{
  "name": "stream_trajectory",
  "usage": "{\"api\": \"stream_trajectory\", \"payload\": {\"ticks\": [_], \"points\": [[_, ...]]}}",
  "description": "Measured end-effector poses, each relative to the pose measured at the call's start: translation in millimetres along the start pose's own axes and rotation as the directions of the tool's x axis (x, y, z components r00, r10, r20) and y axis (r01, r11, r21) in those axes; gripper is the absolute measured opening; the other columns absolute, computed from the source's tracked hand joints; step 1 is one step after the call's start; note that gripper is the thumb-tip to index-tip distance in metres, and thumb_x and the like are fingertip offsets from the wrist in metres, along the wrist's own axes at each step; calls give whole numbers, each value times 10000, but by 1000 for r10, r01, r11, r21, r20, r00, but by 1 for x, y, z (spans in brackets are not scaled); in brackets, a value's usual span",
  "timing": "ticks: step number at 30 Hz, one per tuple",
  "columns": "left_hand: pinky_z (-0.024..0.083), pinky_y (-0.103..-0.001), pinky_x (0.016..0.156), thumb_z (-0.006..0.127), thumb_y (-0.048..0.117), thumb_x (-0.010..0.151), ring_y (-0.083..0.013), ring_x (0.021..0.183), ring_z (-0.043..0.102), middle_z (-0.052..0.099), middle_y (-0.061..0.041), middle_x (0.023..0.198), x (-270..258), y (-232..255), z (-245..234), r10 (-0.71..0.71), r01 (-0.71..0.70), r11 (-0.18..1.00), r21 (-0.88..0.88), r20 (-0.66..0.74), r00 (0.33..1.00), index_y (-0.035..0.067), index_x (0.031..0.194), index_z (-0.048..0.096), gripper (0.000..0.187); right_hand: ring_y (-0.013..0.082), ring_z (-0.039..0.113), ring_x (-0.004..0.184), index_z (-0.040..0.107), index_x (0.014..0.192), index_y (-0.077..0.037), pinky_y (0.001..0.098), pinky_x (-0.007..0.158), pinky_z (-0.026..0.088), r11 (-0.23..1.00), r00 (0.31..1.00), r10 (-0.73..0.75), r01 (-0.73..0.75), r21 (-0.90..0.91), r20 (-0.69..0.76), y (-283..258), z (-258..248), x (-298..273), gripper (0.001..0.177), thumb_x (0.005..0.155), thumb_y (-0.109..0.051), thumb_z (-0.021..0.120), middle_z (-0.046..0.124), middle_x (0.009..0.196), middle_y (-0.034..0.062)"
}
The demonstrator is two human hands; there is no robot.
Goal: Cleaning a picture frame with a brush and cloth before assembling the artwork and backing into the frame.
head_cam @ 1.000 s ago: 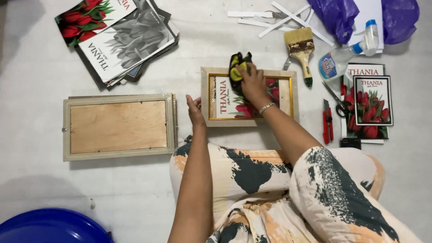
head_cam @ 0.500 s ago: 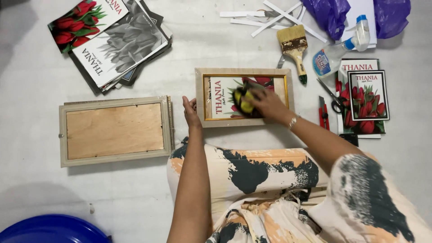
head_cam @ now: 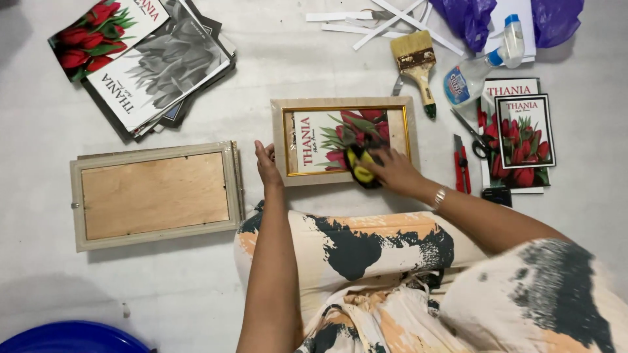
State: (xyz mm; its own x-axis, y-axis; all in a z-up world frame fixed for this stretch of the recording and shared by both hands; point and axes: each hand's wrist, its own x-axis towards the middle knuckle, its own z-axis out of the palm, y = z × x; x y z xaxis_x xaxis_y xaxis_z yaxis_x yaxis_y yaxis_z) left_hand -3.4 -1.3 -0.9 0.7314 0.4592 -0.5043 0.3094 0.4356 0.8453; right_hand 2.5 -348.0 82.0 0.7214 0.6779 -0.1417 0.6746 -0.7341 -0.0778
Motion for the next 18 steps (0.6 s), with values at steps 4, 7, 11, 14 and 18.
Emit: {"api": "stream_trajectory", "payload": {"ticks": [4,7,11,14,18], "points": [[543,-257,805,347,856,939,-144,834,686,745,-47,927,-6,5,1,17,-17,999,27,22,1000,106,1167,738,877,410,620,997,614,1300,-303,498,780,536,997,990,-75,77,13,-116,27,9,-11,466,846,-203,646,557,1344,119],[536,-255,810,353,852,937,-150,846,677,734,-54,923,-8,10,2,12,-12,1000,25,19,1000,104,1153,743,871,386,615,1003,649,1237,-280,466,751,525,983,951,-115,66,-172,-289,64,39,24,361,881,-242,601,551,1348,114],[536,-244,793,362,837,942,-142,830,678,738,-46,915,-9,8,1,12,-13,1000,28,13,1000,108,1146,746,850,451,499,1130,550,1411,-258,534,820,491,950,893,265,-307,-63,-365,94,57,75,475,942,-209,606,474,1382,157],[532,-241,776,360,844,942,-134,810,674,740,-45,912,-7,9,-2,11,-12,999,47,13,1000,104,1157,742,860,442,430,1180,389,1574,-332,570,860,477,877,849,480,-469,102,-220,90,52,91,620,993,-183,550,370,1448,138],[532,-229,757,358,856,931,-117,792,674,740,-28,896,-7,4,-3,-2,1,999,37,22,1000,120,1139,747,858,455,501,1141,543,1446,-198,548,781,530,950,949,304,-308,-47,-79,78,42,47,518,935,-232,625,441,1390,197]]}}
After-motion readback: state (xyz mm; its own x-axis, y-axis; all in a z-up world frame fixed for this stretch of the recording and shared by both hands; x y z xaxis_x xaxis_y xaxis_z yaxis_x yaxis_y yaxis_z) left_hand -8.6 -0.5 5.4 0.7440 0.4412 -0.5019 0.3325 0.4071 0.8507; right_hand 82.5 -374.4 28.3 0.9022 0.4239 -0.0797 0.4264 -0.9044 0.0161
